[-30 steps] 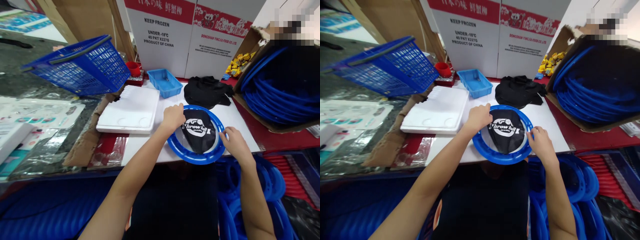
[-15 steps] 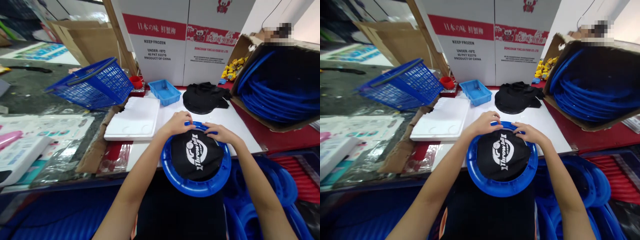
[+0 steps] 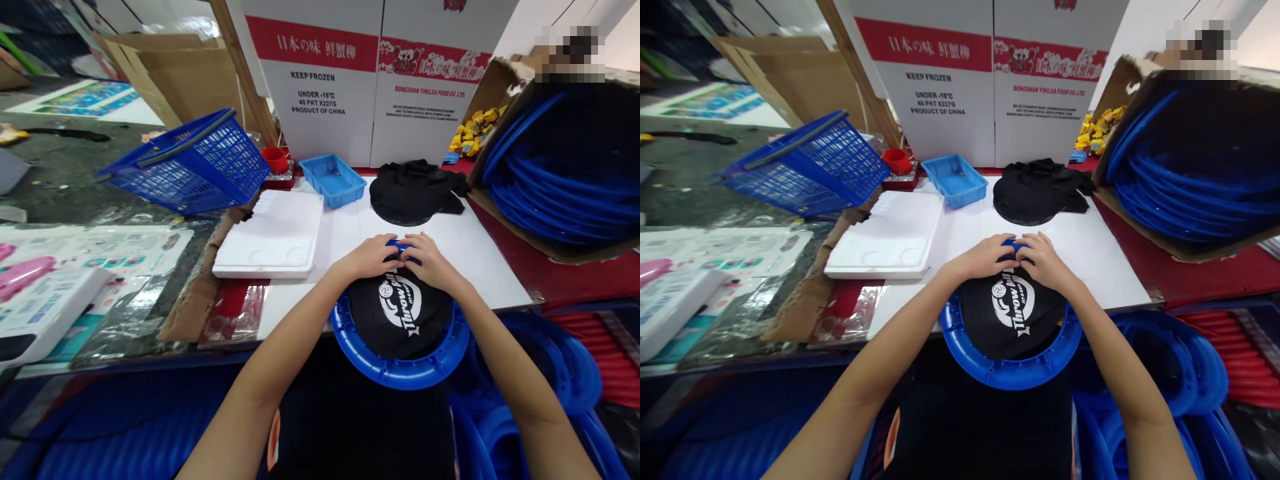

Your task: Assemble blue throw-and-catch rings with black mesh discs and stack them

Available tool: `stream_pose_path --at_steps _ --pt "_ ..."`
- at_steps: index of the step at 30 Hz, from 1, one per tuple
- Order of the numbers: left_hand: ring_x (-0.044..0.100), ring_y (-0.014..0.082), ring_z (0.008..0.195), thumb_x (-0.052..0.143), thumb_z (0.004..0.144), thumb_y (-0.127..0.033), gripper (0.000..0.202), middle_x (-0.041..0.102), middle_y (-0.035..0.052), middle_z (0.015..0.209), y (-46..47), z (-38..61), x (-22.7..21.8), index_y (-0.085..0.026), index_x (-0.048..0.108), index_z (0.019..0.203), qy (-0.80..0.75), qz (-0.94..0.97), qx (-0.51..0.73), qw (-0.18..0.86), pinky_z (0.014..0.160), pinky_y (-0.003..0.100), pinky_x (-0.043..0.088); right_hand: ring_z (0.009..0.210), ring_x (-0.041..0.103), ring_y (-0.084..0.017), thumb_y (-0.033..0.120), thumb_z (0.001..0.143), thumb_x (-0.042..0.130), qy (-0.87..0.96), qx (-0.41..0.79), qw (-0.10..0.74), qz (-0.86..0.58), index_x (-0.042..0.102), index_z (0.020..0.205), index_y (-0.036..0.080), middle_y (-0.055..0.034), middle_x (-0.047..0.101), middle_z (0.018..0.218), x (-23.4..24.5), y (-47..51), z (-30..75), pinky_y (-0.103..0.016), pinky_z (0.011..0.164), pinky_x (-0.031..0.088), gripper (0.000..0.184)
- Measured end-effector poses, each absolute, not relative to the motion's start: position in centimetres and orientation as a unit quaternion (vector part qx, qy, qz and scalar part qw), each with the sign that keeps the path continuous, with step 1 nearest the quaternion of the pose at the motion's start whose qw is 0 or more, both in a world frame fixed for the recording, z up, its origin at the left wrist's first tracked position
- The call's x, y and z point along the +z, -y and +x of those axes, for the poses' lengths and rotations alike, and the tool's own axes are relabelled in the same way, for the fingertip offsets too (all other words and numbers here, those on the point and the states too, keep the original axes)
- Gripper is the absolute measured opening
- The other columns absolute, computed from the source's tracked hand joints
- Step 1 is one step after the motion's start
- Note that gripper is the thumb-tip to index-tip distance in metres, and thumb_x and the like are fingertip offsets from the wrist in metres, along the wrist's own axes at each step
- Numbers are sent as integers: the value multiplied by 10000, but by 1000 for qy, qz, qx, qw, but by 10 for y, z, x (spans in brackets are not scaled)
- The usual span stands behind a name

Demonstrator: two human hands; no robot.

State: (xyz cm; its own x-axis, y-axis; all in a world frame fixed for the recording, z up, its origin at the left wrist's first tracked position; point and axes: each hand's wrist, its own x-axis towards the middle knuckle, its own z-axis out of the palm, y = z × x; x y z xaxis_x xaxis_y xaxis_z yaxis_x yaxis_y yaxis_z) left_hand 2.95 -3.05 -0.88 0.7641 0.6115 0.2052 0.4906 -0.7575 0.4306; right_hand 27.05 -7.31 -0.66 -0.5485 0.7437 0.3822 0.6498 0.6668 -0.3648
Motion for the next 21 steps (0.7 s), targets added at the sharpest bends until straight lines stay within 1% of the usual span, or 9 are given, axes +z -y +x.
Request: stream_pose_path --at_steps 2,4,6,8,10,12,14,17,21 --pt "561 358 1461 646 1042 -426 303 559 162 1599 27 30 -12 -224 802 1204 -298 912 184 214 1242 538 442 1318 625 -320 248 1045 564 872 86 266 -402 722 972 282 -78 761 1248 -1 76 270 -637 1261 345 177" --pt "591 333 1438 717 987 -362 226 596 148 1570 23 30 -12 -216 819 1126 -291 893 220 264 1245 489 448 1193 666 -306 253 1046 563 868 95 256 -414 722 1007 292 -70 775 1134 4 78 269 -592 1204 402 169" --pt "627 298 1397 767 934 -310 154 643 126 1525 20 30 -12 -208 820 1037 -282 865 275 311 1230 436 464 1120 687 -305 249 1018 595 857 112 256 -434 724 1049 286 -70 780 1099 7 78 267 -560 1145 451 138" --pt "680 269 1306 773 915 -285 115 717 102 1420 20 31 -10 -206 815 987 -280 839 317 342 1186 403 496 1081 709 -304 253 975 644 838 139 271 -452 730 1084 276 -70 786 1103 10 75 266 -526 1085 503 141" --pt "728 248 1177 753 925 -281 122 786 82 1261 20 31 -7 -204 815 997 -290 824 331 356 1115 381 533 1061 732 -297 263 932 689 814 179 298 -465 733 1140 273 -63 793 1107 12 69 267 -487 1031 548 213" --pt "747 235 1074 717 951 -280 148 816 63 1124 22 32 -5 -202 820 1023 -312 817 332 354 1049 365 553 1035 752 -281 278 905 716 790 231 326 -466 732 1185 267 -51 799 1077 13 60 269 -453 996 576 280" --pt "750 229 1022 700 964 -279 158 823 54 1061 22 32 -4 -203 827 1017 -334 814 332 341 1005 353 557 1003 760 -266 307 892 738 770 272 344 -463 749 1141 251 -43 803 1037 12 50 270 -436 983 585 255" --pt "751 220 955 728 943 -270 130 827 48 1008 21 32 -5 -204 838 967 -352 815 332 318 952 339 555 960 750 -256 345 887 751 762 292 344 -465 776 992 227 -42 804 986 7 40 269 -424 948 579 159" --pt "749 217 903 767 917 -274 108 826 48 947 18 34 -9 -193 838 910 -367 806 350 304 915 340 548 961 739 -254 357 901 733 761 287 340 -472 790 960 225 -39 805 975 1 37 268 -412 931 564 155"
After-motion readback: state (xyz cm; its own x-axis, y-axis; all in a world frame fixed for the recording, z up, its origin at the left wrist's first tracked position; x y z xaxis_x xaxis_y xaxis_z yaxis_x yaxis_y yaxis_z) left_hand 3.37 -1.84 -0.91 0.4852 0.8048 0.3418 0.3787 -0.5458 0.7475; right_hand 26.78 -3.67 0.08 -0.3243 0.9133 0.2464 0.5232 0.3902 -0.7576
